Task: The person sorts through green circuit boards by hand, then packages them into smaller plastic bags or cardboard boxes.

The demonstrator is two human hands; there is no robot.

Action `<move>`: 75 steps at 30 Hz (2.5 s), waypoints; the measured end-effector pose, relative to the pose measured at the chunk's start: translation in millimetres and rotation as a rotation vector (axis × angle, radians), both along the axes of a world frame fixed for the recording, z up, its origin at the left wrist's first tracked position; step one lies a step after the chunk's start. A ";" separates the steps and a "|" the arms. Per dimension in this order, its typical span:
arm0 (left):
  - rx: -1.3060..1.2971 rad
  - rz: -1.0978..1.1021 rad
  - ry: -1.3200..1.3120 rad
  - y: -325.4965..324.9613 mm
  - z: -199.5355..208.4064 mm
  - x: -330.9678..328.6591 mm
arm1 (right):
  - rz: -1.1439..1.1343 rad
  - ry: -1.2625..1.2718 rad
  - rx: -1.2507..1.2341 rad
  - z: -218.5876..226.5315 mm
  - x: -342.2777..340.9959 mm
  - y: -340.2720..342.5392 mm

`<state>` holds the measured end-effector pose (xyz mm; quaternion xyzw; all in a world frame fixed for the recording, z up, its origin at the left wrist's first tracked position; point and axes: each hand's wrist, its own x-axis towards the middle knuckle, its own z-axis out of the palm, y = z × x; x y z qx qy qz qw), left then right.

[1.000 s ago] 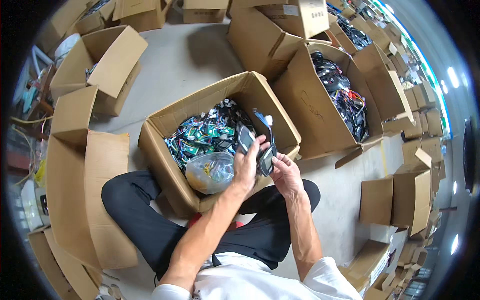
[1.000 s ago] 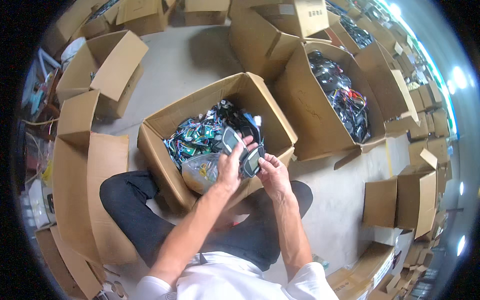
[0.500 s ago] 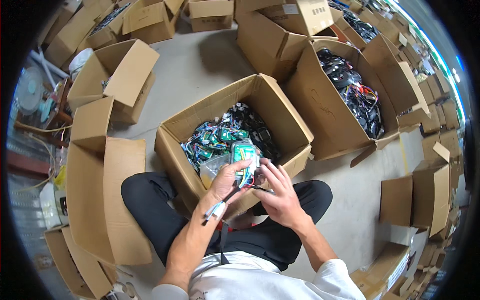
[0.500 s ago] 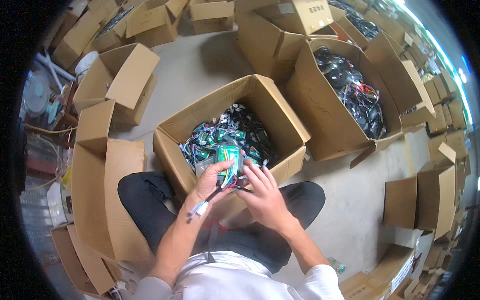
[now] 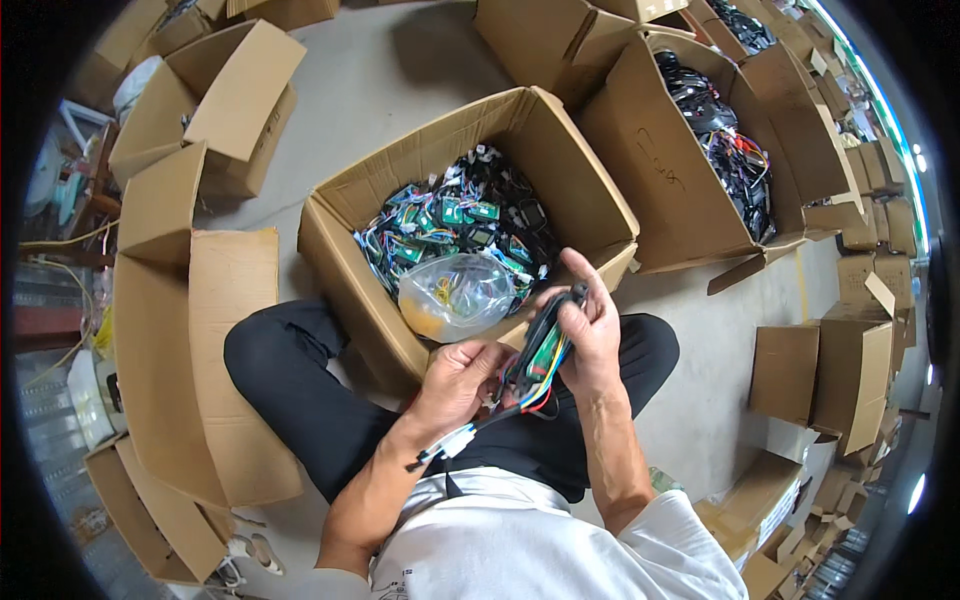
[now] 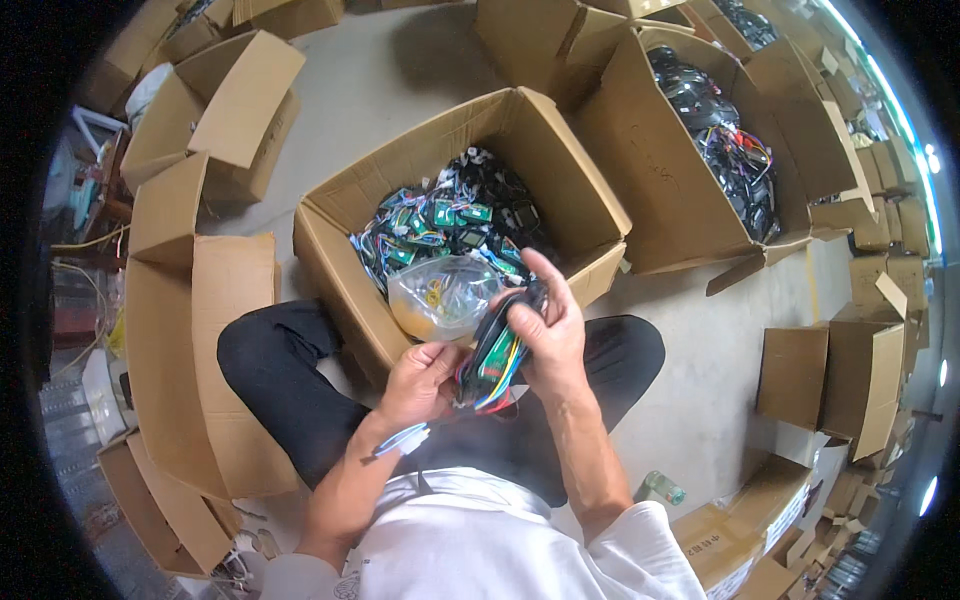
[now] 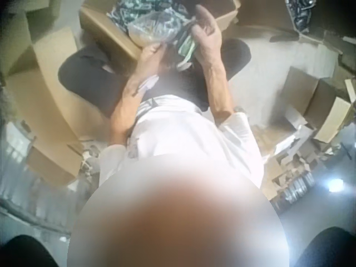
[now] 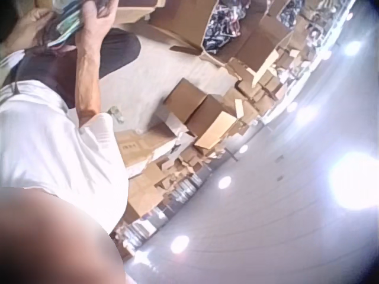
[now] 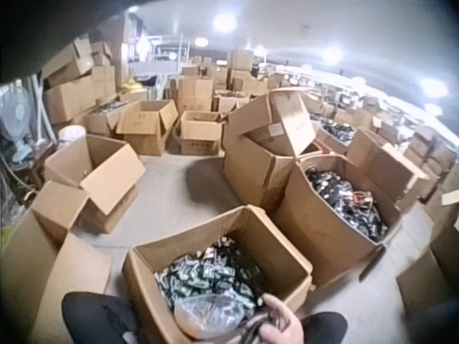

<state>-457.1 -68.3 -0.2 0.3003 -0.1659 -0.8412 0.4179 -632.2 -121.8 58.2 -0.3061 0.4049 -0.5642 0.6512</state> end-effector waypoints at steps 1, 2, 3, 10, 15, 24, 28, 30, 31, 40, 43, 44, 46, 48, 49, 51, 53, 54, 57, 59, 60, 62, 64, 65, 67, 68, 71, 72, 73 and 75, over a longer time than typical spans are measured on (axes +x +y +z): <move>0.016 0.016 0.003 10.8 -10.4 0.3 | 0.064 0.041 -0.029 -2.7 7.6 3.1; 0.073 0.038 0.008 25.5 -22.6 0.0 | 0.078 0.106 -0.035 -2.1 17.7 9.7; 0.128 0.057 0.018 37.1 -28.4 -3.6 | 0.124 0.235 -0.104 3.8 23.5 15.1; 0.097 0.127 0.014 39.4 8.3 33.1 | 0.055 0.375 0.061 2.1 46.2 4.9; 0.288 -0.117 -0.050 24.9 12.0 39.6 | 0.363 0.262 -0.020 0.0 64.9 7.7; -0.273 0.036 -0.538 44.6 0.8 40.5 | 0.080 0.556 0.217 -29.0 91.6 -11.8; -0.158 0.132 -0.560 40.4 9.1 37.1 | -0.060 0.615 0.151 -32.0 97.0 0.7; -0.104 0.168 -0.590 42.2 2.3 38.3 | -0.089 0.688 0.044 -34.0 99.5 15.2; 0.003 0.129 -0.452 35.2 5.3 45.9 | -0.037 0.753 0.009 -31.8 98.4 23.4; 0.194 0.472 -0.081 57.1 -41.0 92.4 | 0.852 1.196 -0.030 -153.5 75.5 -116.0; 0.263 0.525 0.027 49.9 -34.7 93.0 | 1.029 1.708 -0.262 -258.9 95.7 -113.8; 0.280 0.507 0.075 47.7 -33.9 93.6 | 1.032 1.710 -0.267 -286.9 91.9 -114.0; 0.322 0.505 0.043 45.1 -27.2 93.8 | 1.169 1.859 -0.510 -324.6 91.3 -116.0; 0.339 0.518 0.002 50.3 -26.2 99.4 | 1.198 1.845 -0.523 -334.0 92.9 -114.0; 0.267 0.527 0.009 58.7 -33.2 101.8 | 1.212 1.845 -0.524 -334.7 95.5 -114.1; 0.180 0.532 0.019 64.2 -41.5 105.4 | 1.173 1.864 -0.435 -331.5 97.3 -117.2; 0.164 0.527 0.036 64.0 -44.9 104.5 | 0.905 1.708 -0.250 -318.1 80.2 -122.4; 0.181 0.533 0.095 61.4 -40.9 105.9 | 0.982 1.655 -0.133 -298.3 79.3 -127.7; 0.134 0.565 0.150 51.3 -29.7 103.2 | 0.909 1.342 -0.046 -233.3 56.2 -127.4; 0.210 0.603 0.231 49.1 -28.2 100.8 | 0.878 1.150 0.237 -160.2 67.1 -113.9; 0.177 0.615 0.224 44.8 -29.7 97.6 | 0.853 1.052 0.258 -130.0 68.6 -104.7; 0.137 0.629 0.218 34.5 -24.5 90.2 | 0.799 0.821 0.254 -71.6 70.9 -79.3; 0.111 0.603 0.206 28.0 -13.3 83.3 | 0.735 0.622 0.226 -26.8 75.6 -48.0; 0.096 0.570 0.204 24.0 -7.7 77.6 | 0.715 0.627 0.212 -14.6 71.0 -34.4; 0.057 0.528 0.207 27.6 -1.8 68.9 | 0.573 0.662 0.063 -6.1 76.7 -7.3; 0.035 0.498 0.222 32.4 -2.9 65.9 | 0.581 0.650 0.137 -0.7 77.1 0.3; -0.053 0.378 0.257 34.2 2.4 56.3 | 0.458 0.873 -0.133 -30.2 67.6 27.8; -0.087 0.334 0.298 36.5 1.2 54.4 | 0.482 0.863 -0.070 -36.3 68.4 36.1; -0.121 0.292 0.338 38.1 0.7 53.1 | 0.495 0.849 -0.109 -37.6 65.7 43.2; -0.087 0.347 0.244 42.5 13.5 52.2 | 0.238 0.175 0.358 -39.8 61.0 43.8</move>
